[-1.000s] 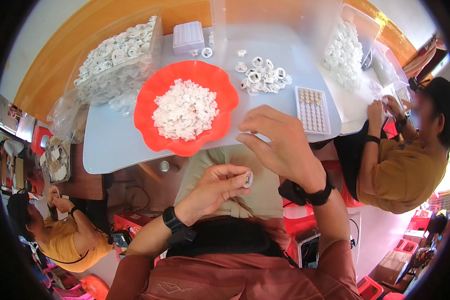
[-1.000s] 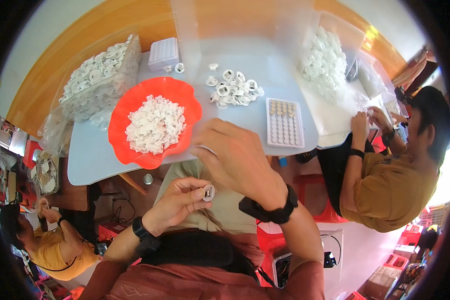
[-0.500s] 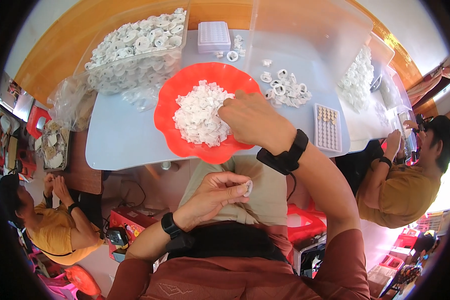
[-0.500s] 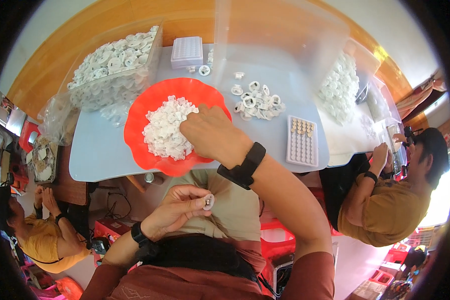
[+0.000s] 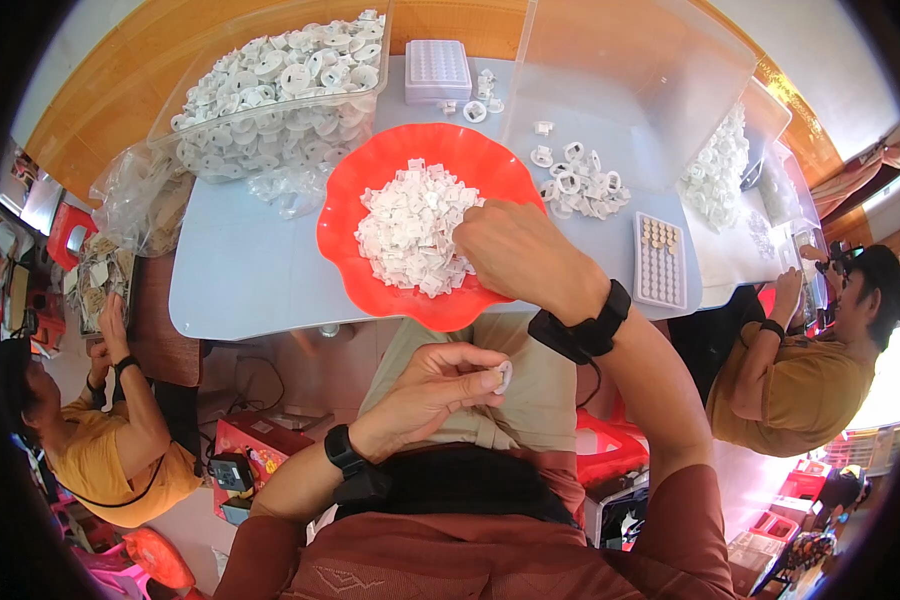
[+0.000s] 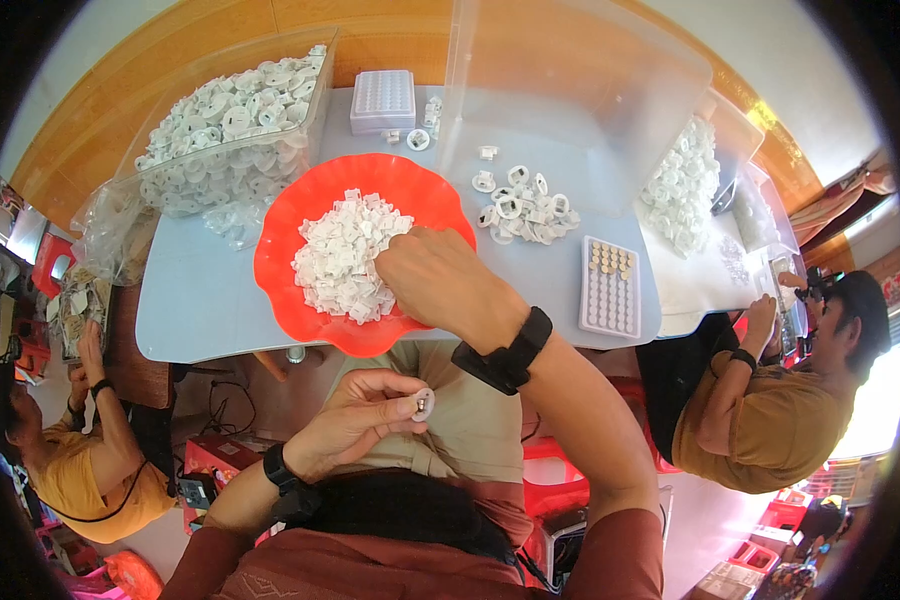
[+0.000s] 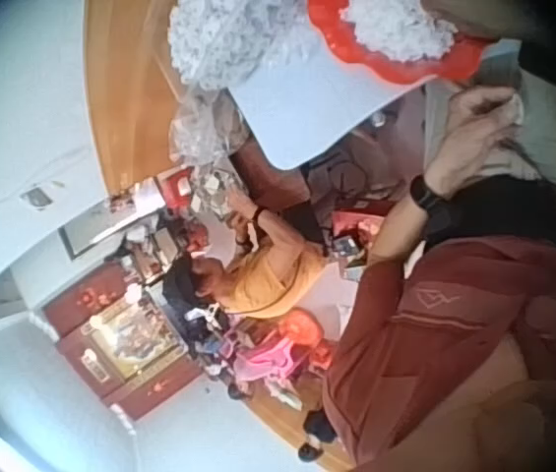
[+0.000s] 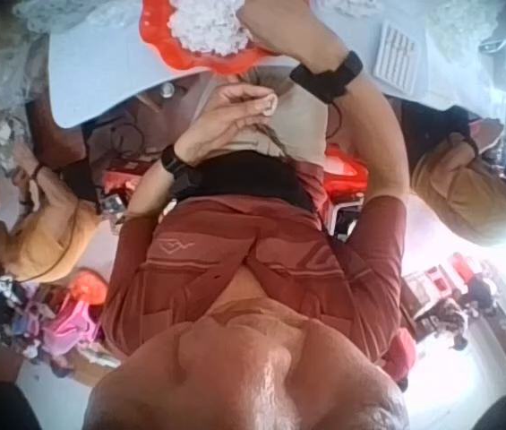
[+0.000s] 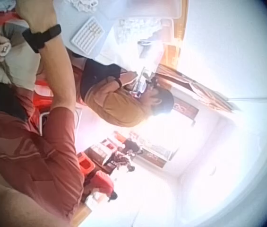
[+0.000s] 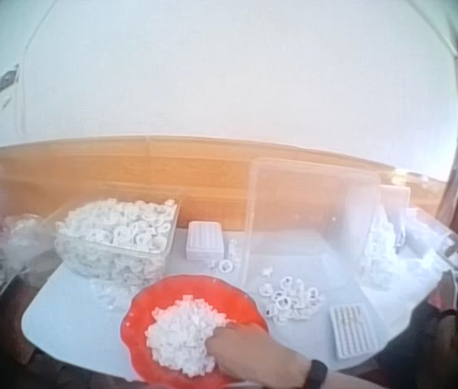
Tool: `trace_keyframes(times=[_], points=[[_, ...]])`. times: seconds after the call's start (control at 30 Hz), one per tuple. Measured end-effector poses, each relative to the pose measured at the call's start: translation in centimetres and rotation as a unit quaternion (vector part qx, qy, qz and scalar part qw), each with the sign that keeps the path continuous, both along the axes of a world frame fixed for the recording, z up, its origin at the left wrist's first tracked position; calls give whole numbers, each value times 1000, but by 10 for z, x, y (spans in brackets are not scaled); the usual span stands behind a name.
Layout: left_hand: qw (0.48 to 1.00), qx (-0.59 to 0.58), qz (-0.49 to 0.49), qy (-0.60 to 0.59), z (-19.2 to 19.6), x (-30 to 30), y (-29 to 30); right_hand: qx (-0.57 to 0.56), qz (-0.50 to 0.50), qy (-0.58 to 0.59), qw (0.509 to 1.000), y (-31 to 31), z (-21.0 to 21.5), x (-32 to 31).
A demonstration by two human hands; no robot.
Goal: Assembling small white plastic components by inserting metal pins or smaller parts into them.
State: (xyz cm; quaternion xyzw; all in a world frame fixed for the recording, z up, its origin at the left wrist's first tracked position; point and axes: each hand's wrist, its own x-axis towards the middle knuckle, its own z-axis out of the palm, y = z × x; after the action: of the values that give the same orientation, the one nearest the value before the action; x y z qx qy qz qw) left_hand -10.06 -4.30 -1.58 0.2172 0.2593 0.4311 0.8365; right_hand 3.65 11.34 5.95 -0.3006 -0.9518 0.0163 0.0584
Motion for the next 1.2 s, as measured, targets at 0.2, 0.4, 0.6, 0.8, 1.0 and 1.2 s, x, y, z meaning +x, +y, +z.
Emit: trace_keyframes(times=[0.2,0.4,0.6,0.8,1.0,1.2], points=[[1000,-1,8,-2,1,2,-1,-51,-4,119,992,0,-5,5],[1000,3,8,-8,0,8,0,-157,-66,268,948,-8,6,10],[1000,1,6,-1,2,11,1,-257,-86,353,895,-13,9,17],[1000,-2,10,5,-1,14,1,-368,-80,457,805,-19,14,25],[1000,-2,6,7,2,18,2,-367,-69,492,786,-21,18,44],[1000,1,7,3,0,21,2,-353,-98,525,768,-34,11,66]])
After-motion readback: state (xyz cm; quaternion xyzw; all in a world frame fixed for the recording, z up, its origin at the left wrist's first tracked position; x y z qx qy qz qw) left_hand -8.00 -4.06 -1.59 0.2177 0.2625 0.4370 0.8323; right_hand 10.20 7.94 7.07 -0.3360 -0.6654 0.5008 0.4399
